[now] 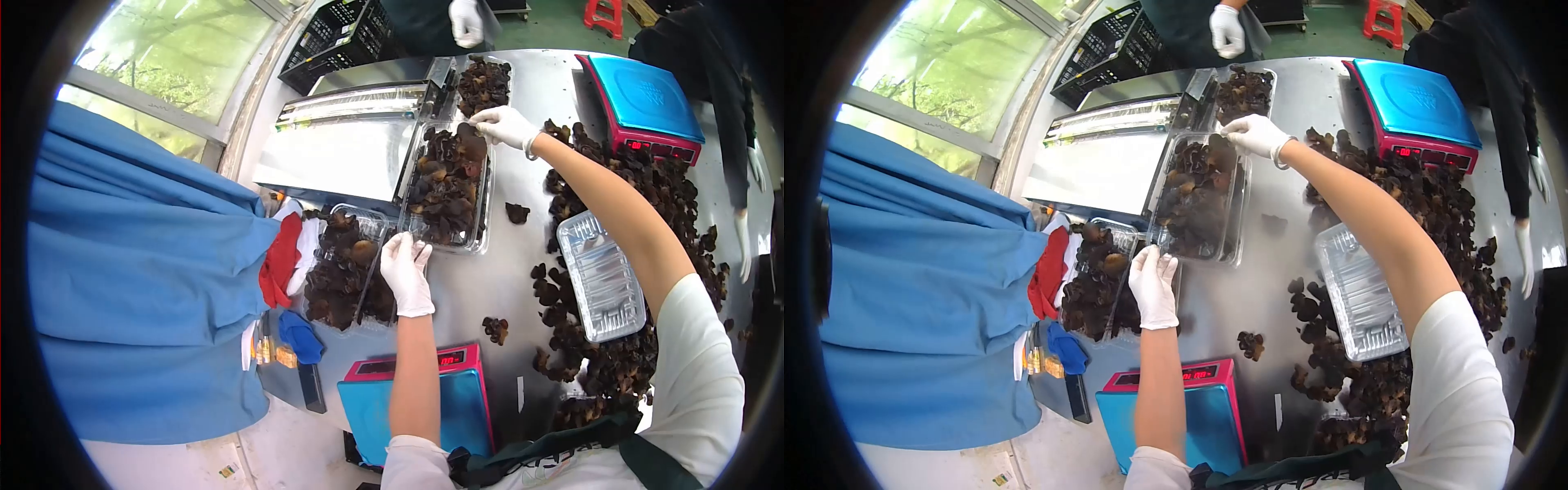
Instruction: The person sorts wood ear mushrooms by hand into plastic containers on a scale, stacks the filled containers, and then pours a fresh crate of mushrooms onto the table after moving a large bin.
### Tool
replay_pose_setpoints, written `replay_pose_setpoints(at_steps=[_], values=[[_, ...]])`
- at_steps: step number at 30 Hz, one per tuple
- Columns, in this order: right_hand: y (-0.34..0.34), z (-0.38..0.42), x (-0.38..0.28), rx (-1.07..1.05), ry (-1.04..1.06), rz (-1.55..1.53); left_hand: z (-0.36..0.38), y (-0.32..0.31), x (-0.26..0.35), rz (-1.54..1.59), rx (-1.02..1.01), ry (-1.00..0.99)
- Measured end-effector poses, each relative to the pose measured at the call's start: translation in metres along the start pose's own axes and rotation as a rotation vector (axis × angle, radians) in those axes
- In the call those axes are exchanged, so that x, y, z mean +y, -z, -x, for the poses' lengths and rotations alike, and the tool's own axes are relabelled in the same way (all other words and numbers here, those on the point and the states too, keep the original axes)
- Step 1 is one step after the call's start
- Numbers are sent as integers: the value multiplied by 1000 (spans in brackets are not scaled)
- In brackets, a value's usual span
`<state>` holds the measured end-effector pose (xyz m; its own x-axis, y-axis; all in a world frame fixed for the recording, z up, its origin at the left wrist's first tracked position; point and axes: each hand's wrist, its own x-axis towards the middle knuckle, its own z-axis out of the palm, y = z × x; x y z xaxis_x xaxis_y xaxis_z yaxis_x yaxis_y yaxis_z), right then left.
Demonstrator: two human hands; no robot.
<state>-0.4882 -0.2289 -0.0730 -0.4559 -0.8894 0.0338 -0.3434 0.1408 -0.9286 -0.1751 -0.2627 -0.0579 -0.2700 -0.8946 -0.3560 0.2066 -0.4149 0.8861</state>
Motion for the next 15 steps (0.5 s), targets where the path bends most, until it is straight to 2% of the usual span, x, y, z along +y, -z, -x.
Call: replay_pose_setpoints(at_steps=[3, 9, 12, 13, 14, 15], values=[[-16, -8, 20, 35, 33, 137, -6, 2, -7, -1, 46, -3], [-15, 15, 29, 59, -83, -363, -13, 17, -15, -70, 13, 104], [-15, 49, 19, 217, -63, -311, -11, 19, -12, -167, 23, 63], [-20, 65, 10, 331, -78, -268, -6, 19, -8, -178, -8, 34], [-24, 84, 15, 371, -107, -359, 0, 20, -5, -191, -36, 9], [-37, 111, 9, 393, -118, -307, 7, 22, -3, -178, -63, 52]])
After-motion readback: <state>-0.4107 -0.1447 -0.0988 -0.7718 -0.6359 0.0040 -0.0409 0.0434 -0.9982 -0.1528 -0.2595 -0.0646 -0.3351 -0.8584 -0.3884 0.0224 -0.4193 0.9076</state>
